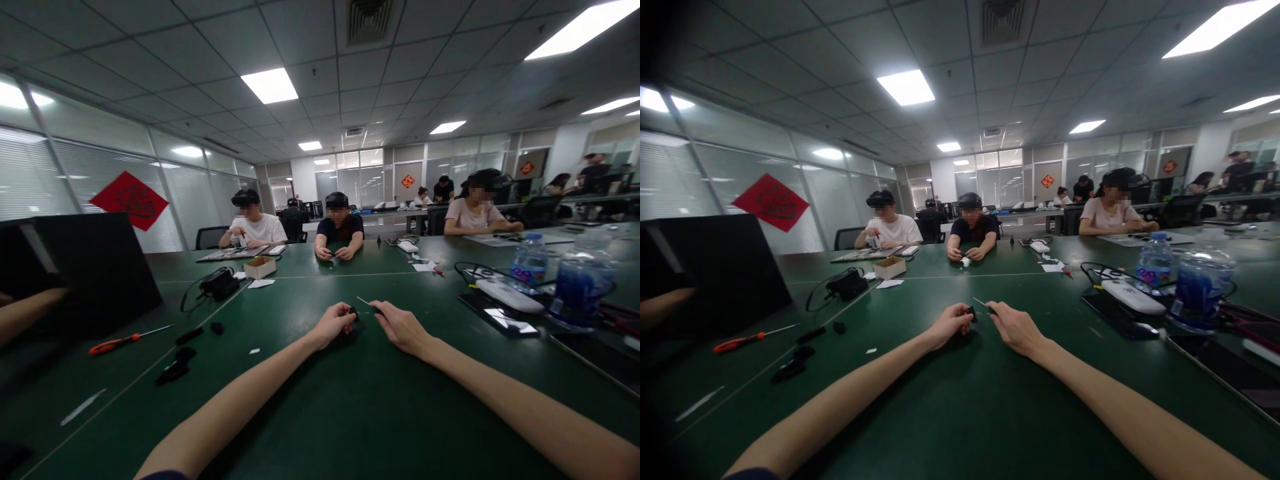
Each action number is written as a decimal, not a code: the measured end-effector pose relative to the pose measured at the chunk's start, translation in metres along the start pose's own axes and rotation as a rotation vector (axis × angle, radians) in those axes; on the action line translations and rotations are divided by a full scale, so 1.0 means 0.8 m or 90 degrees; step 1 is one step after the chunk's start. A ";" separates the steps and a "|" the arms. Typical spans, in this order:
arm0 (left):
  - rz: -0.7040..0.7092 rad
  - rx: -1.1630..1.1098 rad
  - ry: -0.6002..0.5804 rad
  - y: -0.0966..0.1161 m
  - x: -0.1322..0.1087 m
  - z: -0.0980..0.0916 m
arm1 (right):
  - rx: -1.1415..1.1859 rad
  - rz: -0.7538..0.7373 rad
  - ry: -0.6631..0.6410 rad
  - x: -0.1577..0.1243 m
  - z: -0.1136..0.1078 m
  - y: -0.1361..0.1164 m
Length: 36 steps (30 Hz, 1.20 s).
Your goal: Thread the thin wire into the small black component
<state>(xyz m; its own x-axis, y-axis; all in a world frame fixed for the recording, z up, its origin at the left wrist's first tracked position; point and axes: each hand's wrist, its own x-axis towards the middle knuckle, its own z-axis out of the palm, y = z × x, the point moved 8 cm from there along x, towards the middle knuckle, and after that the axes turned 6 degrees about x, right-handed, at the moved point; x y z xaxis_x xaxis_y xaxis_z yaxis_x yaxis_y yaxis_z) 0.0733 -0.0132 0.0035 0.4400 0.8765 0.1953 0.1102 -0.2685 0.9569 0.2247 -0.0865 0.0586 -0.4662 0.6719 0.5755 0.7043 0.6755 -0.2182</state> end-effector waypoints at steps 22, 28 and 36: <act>0.041 -0.102 0.004 0.021 -0.008 0.000 | -0.109 0.054 -0.099 -0.002 0.019 0.012; 0.048 -0.095 0.001 0.020 -0.007 0.000 | -0.098 0.053 -0.109 -0.002 0.018 0.009; 0.051 -0.078 0.010 0.011 -0.004 -0.002 | -0.110 0.050 -0.112 -0.004 0.017 0.008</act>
<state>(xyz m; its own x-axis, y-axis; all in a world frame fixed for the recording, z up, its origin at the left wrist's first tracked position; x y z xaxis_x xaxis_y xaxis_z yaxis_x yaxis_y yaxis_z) 0.0713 -0.0174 0.0117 0.4296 0.8602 0.2749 -0.0350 -0.2883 0.9569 0.2235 -0.0800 0.0446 -0.4814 0.7732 0.4128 0.8164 0.5669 -0.1097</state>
